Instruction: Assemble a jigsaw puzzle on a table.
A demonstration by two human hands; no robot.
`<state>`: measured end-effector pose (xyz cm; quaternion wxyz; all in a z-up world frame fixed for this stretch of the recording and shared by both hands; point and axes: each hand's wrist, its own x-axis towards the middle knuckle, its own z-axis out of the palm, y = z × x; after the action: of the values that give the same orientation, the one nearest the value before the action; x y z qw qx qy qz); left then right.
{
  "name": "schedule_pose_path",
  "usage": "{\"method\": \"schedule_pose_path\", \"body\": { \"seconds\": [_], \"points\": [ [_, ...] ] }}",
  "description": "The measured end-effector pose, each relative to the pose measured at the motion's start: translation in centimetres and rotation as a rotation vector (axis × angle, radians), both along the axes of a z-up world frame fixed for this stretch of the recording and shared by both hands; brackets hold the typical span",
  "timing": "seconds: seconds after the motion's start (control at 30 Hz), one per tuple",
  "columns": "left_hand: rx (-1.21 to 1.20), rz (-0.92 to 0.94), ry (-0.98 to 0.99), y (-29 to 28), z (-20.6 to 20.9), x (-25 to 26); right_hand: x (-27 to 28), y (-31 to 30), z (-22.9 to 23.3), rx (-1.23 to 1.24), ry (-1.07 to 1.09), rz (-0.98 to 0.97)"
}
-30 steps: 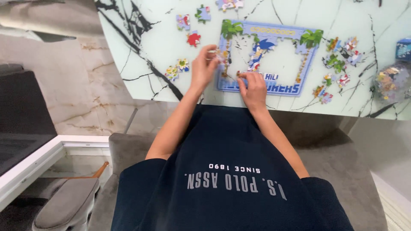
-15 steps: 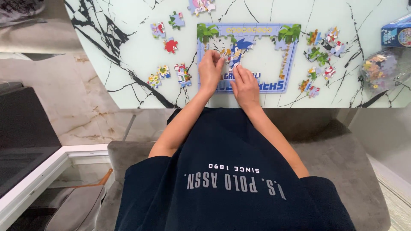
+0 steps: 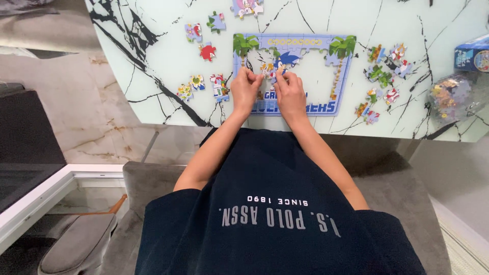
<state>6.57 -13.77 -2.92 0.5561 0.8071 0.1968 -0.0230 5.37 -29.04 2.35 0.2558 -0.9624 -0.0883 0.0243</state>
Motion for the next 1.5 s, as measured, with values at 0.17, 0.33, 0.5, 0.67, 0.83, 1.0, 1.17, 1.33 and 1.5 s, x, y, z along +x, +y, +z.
{"method": "schedule_pose_path", "body": {
  "seconds": [0.17,0.33,0.5,0.67,0.83,1.0,1.17,1.33,1.5],
  "points": [
    [0.157,-0.04,-0.056,1.1,0.8,-0.2,-0.3,0.5,-0.5,-0.094,-0.021,0.004],
    [0.156,0.054,-0.157,5.6,2.6,-1.6,0.3,0.7,-1.2,-0.085,-0.008,-0.001],
    [0.425,-0.33,-0.272,6.9,3.8,-4.1,3.1,1.2,0.3,0.131,0.157,0.057],
    [0.454,-0.358,-0.221,6.2,1.7,-3.9,5.4,1.1,-0.8,0.18,0.241,0.063],
    [0.492,-0.379,-0.254,6.0,1.3,-3.7,7.1,1.4,-0.5,0.076,0.228,0.186],
    [0.466,-0.381,-0.249,6.2,1.6,-3.6,6.4,0.8,-0.3,0.205,0.226,0.209],
    [0.478,-0.374,-0.262,6.3,1.3,-3.5,5.8,0.8,-0.2,0.403,0.326,0.068],
    [0.466,-0.385,-0.255,6.3,1.4,-3.4,7.3,1.8,-1.7,0.521,0.23,-0.005],
    [0.447,-0.394,-0.226,6.5,2.0,-3.2,8.8,3.8,-0.9,0.332,0.129,-0.049]
  ]
}}
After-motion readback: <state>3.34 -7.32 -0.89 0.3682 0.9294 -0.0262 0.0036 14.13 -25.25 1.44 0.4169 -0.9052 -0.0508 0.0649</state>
